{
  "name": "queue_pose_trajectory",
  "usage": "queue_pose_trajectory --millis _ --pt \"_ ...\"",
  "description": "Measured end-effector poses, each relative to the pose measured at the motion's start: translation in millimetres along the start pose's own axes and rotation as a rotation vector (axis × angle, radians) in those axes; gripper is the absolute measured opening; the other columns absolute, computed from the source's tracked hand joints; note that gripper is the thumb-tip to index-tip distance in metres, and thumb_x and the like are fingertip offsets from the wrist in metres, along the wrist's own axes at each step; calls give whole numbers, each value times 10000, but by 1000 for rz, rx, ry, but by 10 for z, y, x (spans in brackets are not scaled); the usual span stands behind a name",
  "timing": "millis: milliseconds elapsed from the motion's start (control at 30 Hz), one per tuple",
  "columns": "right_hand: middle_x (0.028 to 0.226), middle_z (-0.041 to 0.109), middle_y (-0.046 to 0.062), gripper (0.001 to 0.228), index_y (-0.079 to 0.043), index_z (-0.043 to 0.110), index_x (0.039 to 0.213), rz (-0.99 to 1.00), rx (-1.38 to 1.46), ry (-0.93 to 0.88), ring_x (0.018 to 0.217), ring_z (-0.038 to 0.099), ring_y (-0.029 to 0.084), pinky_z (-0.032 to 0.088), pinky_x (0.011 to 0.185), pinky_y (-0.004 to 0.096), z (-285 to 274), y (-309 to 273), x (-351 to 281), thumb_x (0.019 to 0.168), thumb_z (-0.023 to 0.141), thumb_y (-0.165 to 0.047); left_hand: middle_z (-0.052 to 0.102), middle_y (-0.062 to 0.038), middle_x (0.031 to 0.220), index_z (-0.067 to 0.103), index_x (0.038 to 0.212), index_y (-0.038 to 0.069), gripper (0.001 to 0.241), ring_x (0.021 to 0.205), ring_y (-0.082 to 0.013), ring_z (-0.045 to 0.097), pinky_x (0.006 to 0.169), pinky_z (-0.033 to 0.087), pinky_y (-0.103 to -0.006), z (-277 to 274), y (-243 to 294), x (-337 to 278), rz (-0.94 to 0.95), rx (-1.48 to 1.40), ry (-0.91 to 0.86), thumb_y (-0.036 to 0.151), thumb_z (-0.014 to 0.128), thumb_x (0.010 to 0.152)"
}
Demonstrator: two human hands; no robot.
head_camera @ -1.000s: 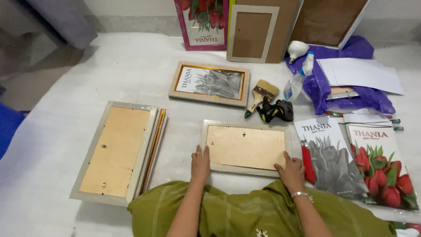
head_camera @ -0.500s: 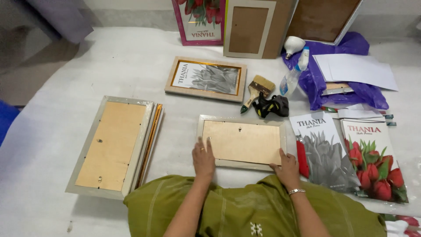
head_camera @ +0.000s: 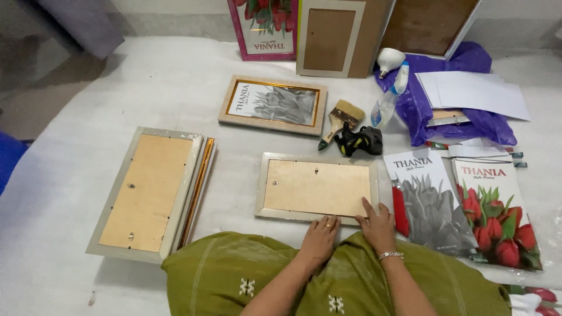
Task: Cleaning a glass pane with a cloth and assembling it into a picture frame with a backing board.
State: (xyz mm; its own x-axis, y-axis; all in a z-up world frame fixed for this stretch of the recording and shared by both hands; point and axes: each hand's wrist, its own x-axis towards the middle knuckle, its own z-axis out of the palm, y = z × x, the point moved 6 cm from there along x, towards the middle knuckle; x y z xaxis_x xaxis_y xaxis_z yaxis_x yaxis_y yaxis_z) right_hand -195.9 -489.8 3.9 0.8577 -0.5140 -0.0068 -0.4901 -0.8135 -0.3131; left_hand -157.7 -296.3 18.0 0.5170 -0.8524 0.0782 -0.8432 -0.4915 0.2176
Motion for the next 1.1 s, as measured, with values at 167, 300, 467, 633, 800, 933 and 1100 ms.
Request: queue_pose_trajectory --millis 167,300,467,633,800,933,1100 --pt "1387 534 255 636 -296 561 1476 -82 -22 162 1173 539 403 446 993 464 -25 -35 -30 877 673 -477 534 -189 1407 517 1410 -48 611 1188 -346 512 1034 373 -462 -299 57 52 -21 -58 157 182 610 852" --pt "1424 517 234 666 -308 538 1496 -28 -5 112 1280 492 392 413 1044 474 16 -18 -18 872 669 -499 538 -178 1401 523 1413 -45 620 1160 -345 527 1059 367 -490 -147 43 97 -14 -44 108 172 633 843" --pt "1474 457 205 674 -343 513 1513 95 18 44 1273 500 397 420 1065 473 98 -6 -15 881 684 -505 543 -153 1399 533 1431 13 536 1247 -338 512 1062 398 -524 -179 38 88 -1 -6 33 155 556 915" --pt "1501 416 136 791 -512 452 1509 263 107 -47 1396 459 367 359 1121 466 496 291 192 793 789 -520 562 -136 1396 535 1450 70 461 1320 -333 504 1067 425 -546 -167 67 85 -21 -1 -25 131 475 997" --pt "1532 379 113 781 -565 465 1477 386 183 -82 1347 458 458 432 1043 535 462 253 127 784 809 -453 530 -153 1442 482 1487 52 513 1351 -349 474 1079 407 -570 -250 84 60 -31 -21 -55 117 499 979" --pt "1567 356 131 767 -524 480 1492 403 282 -124 1371 424 490 407 1075 550 337 225 163 790 785 -482 521 -145 1435 413 1529 55 599 1293 -331 495 1047 412 -552 -304 107 62 -54 -12 -23 147 520 947" --pt "1564 341 96 780 -585 431 1494 431 238 -177 1341 435 471 437 1042 554 456 290 207 786 750 -512 535 -150 1411 500 1473 50 514 1230 -327 519 973 437 -524 -144 102 147 -48 42 22 118 486 963"
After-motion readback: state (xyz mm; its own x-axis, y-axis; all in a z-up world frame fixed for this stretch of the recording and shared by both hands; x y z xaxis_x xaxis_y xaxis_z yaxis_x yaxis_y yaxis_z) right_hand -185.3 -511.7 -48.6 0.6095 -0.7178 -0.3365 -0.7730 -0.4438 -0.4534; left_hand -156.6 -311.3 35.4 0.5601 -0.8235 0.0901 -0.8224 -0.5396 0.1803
